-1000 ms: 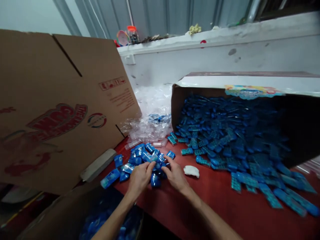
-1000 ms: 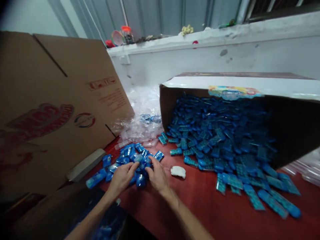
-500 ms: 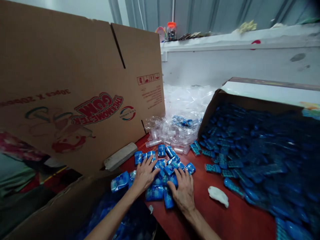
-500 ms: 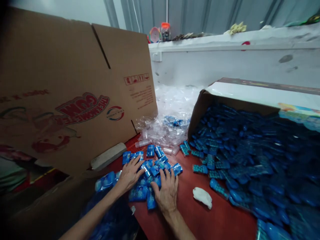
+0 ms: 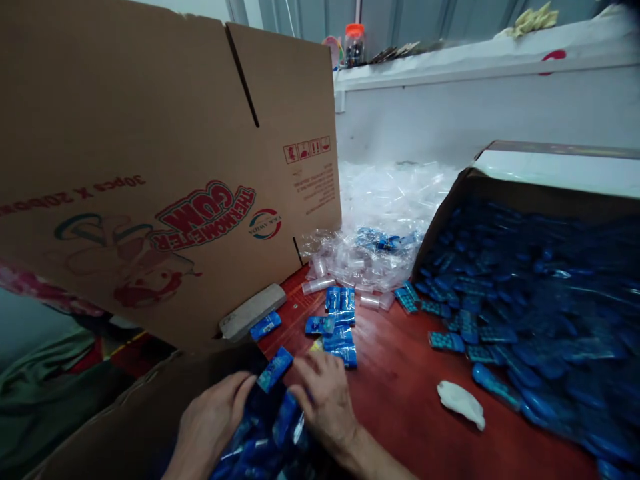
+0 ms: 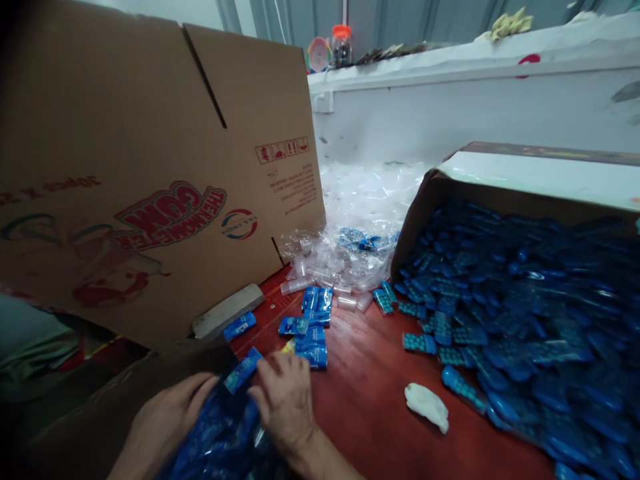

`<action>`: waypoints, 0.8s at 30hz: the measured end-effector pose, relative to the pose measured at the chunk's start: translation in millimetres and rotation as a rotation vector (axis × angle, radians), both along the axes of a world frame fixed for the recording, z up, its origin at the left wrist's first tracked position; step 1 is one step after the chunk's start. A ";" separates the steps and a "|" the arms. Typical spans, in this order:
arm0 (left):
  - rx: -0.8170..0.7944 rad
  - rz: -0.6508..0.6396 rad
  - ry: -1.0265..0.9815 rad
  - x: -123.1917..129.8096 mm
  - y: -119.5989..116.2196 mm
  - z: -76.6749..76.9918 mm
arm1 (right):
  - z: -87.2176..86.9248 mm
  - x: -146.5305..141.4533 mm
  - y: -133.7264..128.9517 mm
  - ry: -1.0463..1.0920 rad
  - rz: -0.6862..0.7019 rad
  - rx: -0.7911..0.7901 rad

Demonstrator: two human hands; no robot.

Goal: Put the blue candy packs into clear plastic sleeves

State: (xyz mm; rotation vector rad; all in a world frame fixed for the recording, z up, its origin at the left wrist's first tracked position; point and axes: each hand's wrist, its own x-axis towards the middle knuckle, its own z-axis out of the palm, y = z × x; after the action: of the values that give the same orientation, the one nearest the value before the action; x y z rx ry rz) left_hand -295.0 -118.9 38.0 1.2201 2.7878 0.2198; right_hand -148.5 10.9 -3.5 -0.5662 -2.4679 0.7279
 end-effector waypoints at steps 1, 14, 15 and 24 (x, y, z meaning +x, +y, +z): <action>0.100 -0.105 0.031 -4.9 18.7 -0.1 | -0.3 -2.0 15.8 -0.004 -0.084 0.028; 0.173 -0.220 -0.007 -10.2 78.7 -49.1 | -45.7 -39.9 94.9 -0.387 -0.038 0.204; 0.194 -0.184 -0.015 -6.4 70.5 -50.7 | -46.4 -42.2 85.5 -0.381 0.000 0.208; 0.215 0.336 0.110 -14.8 -66.2 -75.8 | -13.6 -72.3 -42.2 -0.194 0.370 -0.062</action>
State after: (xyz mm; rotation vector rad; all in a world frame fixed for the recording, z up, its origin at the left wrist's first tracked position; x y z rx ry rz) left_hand -309.8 -185.0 -37.8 0.8091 3.1203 0.5012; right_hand -220.8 -31.4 -17.1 -0.2080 -2.7770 0.9313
